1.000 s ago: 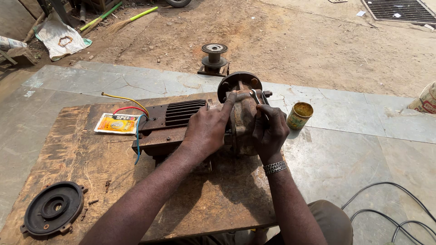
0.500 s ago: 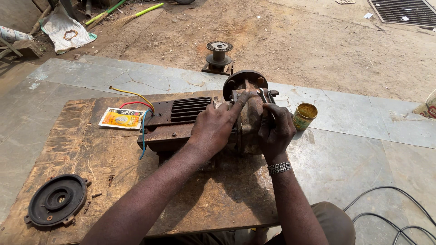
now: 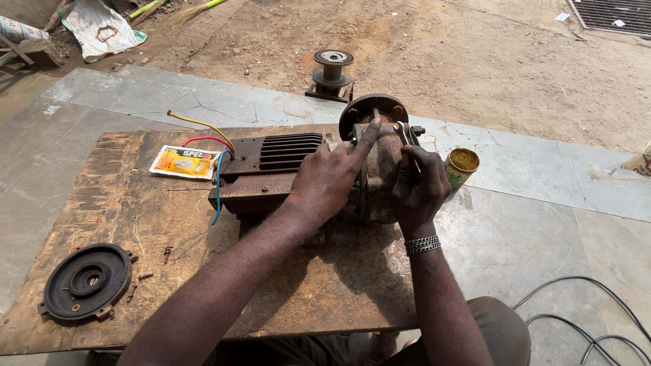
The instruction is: The person sits on the ground and repairs a rusty electric motor pump assembly on a wooden board, using a spanner to loosen and tighten bolts on the pump housing, repositioning the unit, and handling small fasteners and wires by hand.
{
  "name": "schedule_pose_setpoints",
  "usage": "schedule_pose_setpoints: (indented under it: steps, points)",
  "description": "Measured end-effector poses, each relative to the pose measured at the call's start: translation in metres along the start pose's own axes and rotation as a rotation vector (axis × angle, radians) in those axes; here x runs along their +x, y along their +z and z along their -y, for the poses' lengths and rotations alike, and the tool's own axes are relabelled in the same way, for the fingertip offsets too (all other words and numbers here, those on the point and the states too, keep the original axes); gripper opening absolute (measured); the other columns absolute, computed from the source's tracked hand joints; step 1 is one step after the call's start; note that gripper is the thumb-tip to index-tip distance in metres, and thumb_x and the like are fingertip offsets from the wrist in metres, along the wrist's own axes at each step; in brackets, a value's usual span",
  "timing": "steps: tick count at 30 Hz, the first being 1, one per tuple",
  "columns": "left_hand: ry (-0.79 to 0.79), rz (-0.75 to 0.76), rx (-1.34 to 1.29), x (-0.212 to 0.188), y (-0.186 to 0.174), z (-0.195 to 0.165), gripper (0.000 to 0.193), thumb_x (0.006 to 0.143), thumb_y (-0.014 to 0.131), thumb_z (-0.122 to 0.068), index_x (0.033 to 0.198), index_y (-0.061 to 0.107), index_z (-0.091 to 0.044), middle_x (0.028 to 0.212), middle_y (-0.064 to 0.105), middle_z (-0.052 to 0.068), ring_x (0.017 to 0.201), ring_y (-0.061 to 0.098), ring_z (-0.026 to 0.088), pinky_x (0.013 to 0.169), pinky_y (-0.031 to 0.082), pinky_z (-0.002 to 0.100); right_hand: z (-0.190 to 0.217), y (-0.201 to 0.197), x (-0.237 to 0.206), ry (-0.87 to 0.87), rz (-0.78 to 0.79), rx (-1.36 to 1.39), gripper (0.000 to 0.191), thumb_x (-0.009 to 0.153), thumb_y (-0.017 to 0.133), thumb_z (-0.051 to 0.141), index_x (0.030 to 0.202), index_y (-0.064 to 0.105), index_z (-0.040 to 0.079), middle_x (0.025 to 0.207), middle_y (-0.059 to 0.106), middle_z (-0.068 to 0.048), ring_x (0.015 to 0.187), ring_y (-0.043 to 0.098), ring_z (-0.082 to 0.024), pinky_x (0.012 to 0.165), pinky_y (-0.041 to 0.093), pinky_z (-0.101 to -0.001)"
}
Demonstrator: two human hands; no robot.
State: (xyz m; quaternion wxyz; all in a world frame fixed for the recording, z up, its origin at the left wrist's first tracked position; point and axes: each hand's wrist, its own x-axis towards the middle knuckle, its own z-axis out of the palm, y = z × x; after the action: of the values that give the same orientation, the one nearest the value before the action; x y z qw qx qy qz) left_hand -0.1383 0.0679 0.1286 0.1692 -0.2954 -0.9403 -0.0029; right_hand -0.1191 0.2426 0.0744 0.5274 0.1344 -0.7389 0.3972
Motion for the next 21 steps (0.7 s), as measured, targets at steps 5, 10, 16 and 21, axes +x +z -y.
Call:
schedule_pose_setpoints:
  steps: [5, 10, 16, 21]
  points:
    - [0.022, -0.001, 0.007, 0.001, -0.002, 0.001, 0.108, 0.085, 0.067, 0.001, 0.164, -0.001, -0.025, 0.092, 0.068, 0.014, 0.084, 0.069, 0.03, 0.063, 0.065, 0.043, 0.002, 0.0, 0.0, -0.005, -0.01, -0.01, 0.01, 0.104, 0.066, -0.003, 0.112, 0.067, 0.004, 0.104, 0.072, -0.011, 0.098, 0.073, -0.021, 0.083, 0.059, -0.0322]
    - [0.04, -0.022, 0.034, -0.002, 0.0, 0.002, 0.104, 0.086, 0.066, -0.002, 0.163, -0.002, -0.022, 0.09, 0.068, 0.017, 0.079, 0.068, 0.029, 0.06, 0.065, 0.04, 0.003, 0.0, 0.0, 0.006, -0.007, -0.013, 0.01, 0.105, 0.066, -0.003, 0.112, 0.067, 0.003, 0.104, 0.072, -0.011, 0.098, 0.073, -0.022, 0.086, 0.058, -0.0336]
    - [0.013, -0.121, 0.037, 0.0, 0.008, 0.001, 0.102, 0.088, 0.066, 0.002, 0.164, 0.0, -0.02, 0.087, 0.068, 0.015, 0.076, 0.071, 0.027, 0.057, 0.065, 0.04, 0.001, 0.001, -0.002, 0.012, 0.0, -0.015, 0.008, 0.108, 0.066, -0.002, 0.114, 0.066, 0.003, 0.106, 0.072, -0.012, 0.101, 0.074, -0.023, 0.088, 0.06, -0.034]
    - [-0.011, -0.009, 0.039, 0.006, 0.012, 0.003, 0.106, 0.084, 0.066, 0.006, 0.164, -0.001, -0.011, 0.078, 0.068, 0.014, 0.074, 0.073, 0.027, 0.058, 0.065, 0.042, -0.002, 0.001, -0.005, -0.007, -0.014, -0.02, 0.006, 0.109, 0.065, -0.001, 0.115, 0.067, 0.002, 0.107, 0.072, -0.013, 0.101, 0.075, -0.024, 0.089, 0.06, -0.0345]
